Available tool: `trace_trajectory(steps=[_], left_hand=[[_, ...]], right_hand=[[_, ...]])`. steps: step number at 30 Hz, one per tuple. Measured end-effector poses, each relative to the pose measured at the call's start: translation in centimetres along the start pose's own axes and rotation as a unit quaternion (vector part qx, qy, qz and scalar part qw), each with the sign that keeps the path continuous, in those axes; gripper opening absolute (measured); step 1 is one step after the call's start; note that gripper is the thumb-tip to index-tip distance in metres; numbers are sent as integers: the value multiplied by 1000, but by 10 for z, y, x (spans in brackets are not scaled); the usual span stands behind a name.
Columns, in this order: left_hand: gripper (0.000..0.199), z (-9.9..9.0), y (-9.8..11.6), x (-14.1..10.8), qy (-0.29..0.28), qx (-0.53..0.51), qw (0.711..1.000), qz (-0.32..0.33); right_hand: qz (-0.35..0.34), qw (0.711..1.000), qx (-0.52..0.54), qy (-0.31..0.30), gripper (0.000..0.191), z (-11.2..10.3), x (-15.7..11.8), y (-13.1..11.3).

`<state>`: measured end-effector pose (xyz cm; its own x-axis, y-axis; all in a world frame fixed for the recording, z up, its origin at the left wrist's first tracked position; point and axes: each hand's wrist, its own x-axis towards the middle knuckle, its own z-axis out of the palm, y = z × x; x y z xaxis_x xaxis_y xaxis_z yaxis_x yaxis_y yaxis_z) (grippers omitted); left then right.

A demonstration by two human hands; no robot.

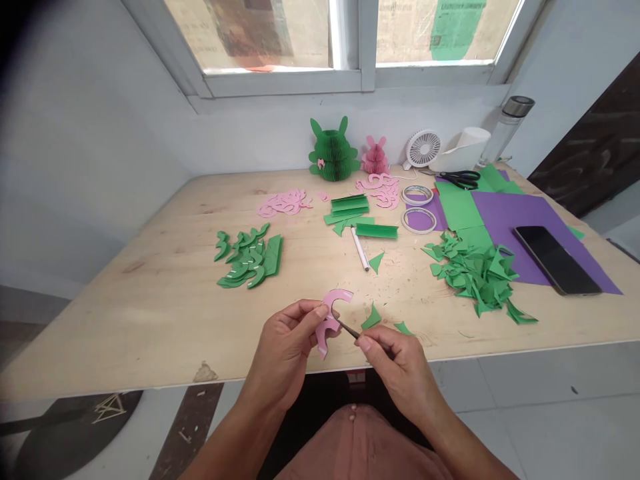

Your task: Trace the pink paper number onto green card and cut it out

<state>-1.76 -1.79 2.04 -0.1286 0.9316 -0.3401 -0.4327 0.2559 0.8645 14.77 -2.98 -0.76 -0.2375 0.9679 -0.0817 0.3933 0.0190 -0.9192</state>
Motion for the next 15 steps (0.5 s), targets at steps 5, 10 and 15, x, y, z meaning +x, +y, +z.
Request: trace_trajectory(steps=[5,10,15], left_hand=[[15,1,1,-1,2,-5,1000,-3],[15,1,0,0,13,-5,1000,4],[15,2,-1,-1,10,-12,1000,0]], right_hand=[[-7,1000,1,8,39,1,-1,-2],[-2,1000,12,9,39,2,-1,-4],[8,1000,10,13,40,3,-2,-2]])
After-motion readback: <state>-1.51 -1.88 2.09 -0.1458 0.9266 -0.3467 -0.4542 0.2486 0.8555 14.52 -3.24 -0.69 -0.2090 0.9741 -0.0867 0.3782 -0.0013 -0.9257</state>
